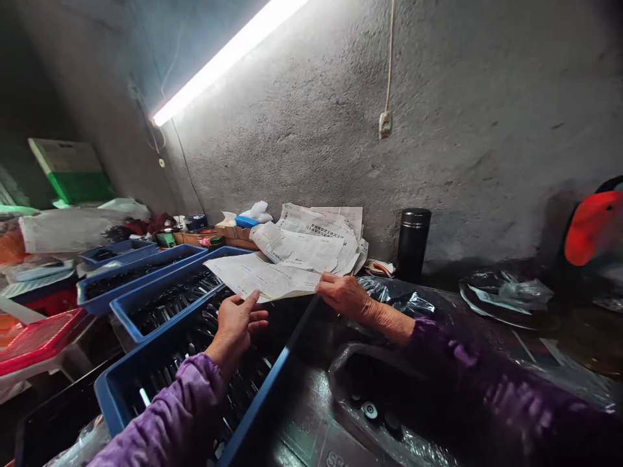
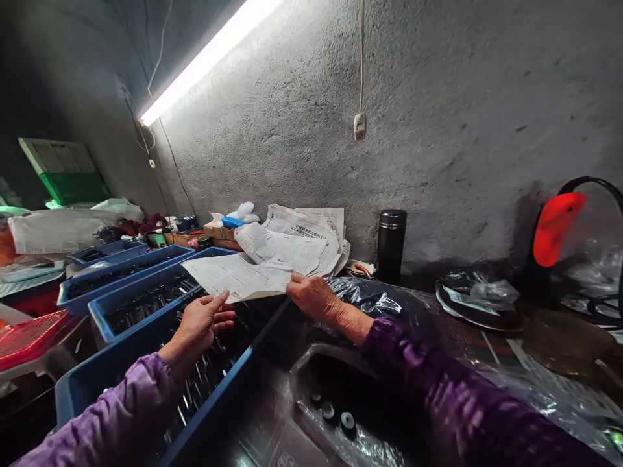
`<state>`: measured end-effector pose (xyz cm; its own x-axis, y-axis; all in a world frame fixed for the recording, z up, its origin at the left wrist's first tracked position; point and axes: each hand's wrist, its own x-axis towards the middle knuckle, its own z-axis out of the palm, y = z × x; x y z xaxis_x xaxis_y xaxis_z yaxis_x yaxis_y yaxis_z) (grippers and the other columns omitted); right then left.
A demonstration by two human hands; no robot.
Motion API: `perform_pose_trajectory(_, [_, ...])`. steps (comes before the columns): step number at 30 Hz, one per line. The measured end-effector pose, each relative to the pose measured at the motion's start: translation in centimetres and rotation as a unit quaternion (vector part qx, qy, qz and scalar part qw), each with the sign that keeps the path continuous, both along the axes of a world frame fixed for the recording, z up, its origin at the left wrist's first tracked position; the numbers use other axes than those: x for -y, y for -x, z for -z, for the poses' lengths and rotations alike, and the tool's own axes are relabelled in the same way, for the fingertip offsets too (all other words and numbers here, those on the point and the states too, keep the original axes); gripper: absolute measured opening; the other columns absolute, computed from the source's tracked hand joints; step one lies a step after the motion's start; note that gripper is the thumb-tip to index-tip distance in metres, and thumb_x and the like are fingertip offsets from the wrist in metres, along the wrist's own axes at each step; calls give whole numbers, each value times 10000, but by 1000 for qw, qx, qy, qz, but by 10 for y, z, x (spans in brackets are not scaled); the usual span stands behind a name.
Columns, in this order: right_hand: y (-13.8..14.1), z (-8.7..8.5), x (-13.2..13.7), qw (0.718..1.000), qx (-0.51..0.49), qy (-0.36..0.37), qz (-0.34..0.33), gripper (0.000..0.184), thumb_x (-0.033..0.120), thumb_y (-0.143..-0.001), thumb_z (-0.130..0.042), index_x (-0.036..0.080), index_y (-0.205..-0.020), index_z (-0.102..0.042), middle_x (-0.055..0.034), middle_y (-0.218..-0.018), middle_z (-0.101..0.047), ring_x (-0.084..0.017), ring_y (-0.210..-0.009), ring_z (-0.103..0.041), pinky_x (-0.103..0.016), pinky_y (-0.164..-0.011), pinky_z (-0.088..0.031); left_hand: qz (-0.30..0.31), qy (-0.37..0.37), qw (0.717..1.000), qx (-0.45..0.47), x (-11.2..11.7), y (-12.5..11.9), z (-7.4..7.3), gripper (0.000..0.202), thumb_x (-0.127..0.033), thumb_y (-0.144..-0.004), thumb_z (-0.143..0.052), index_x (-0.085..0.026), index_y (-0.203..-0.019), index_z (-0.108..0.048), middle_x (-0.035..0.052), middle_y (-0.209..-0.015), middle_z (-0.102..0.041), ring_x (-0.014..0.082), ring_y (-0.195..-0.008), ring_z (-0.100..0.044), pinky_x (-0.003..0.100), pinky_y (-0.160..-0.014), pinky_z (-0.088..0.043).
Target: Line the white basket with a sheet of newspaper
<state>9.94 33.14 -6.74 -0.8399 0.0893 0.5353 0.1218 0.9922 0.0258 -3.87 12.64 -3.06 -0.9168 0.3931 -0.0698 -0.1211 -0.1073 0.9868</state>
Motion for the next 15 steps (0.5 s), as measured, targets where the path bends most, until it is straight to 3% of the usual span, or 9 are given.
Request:
perform_pose_trajectory(2, [-2, 0, 0, 1000, 11, 20, -14, 218, 199, -963, -501, 206, -842, -682, -84, -981, -679, -200, -761, -636, -258, -650, -438, -3, 7, 1000, -5, -3, 2, -1, 216, -114, -898, -664, -118, -1036, -498, -23, -638, -612, 128, -439, -613, 223, -377, -509])
perform_pose_trajectory(5, [-6, -7, -3, 996, 49, 55, -42, 145, 169, -906, -600, 200, -824, -715, -45, -932, -696, -181, -795, -652, -235, -701, -462, 21, 29, 999, -1, -8, 5, -3, 93, -88, -904, -646, -118, -890, -559, -45, -637, -601, 95, -472, -601, 195, -421, -509])
perform_pose_trajectory(7, [-7, -15, -12, 994, 66, 83, -37, 129, 162, -896, -621, 189, -935, -741, -25, -888, -702, -163, -785, -664, -220, -717, -481, 33, 46, 998, 1, -10, 6, -5, 116, -54, -898, -636, -116, -819, -579, -63, -632, -584, 72, -479, -577, 174, -436, -498])
perform_pose_trajectory(10, [-1, -28, -33, 991, 65, 113, 32, 251, 190, -997, -500, 129, -1160, -682, -41, -901, -706, -147, -729, -665, -243, -699, -515, 31, 66, 997, 1, -14, 6, -9, 129, -43, -899, -628, -119, -804, -585, -79, -620, -558, 60, -471, -545, 164, -435, -479])
perform_pose_trajectory(12, [7, -32, -50, 988, 62, 106, 94, 230, 182, -1013, -497, 107, -1152, -664, -75, -1011, -695, -172, -845, -667, -306, -788, -534, 26, 71, 997, -2, -17, 5, -12, 134, -50, -904, -625, -121, -798, -584, -83, -612, -547, 57, -465, -532, 163, -432, -469])
perform_pose_trajectory(15, [22, -23, -69, 981, 81, 69, 162, 181, 232, -986, -606, 120, -1119, -658, -104, -1172, -639, -228, -1057, -616, -419, -942, -505, 18, 68, 997, -13, -21, 4, -17, 138, -53, -907, -622, -124, -796, -581, -92, -594, -530, 54, -449, -515, 160, -421, -452])
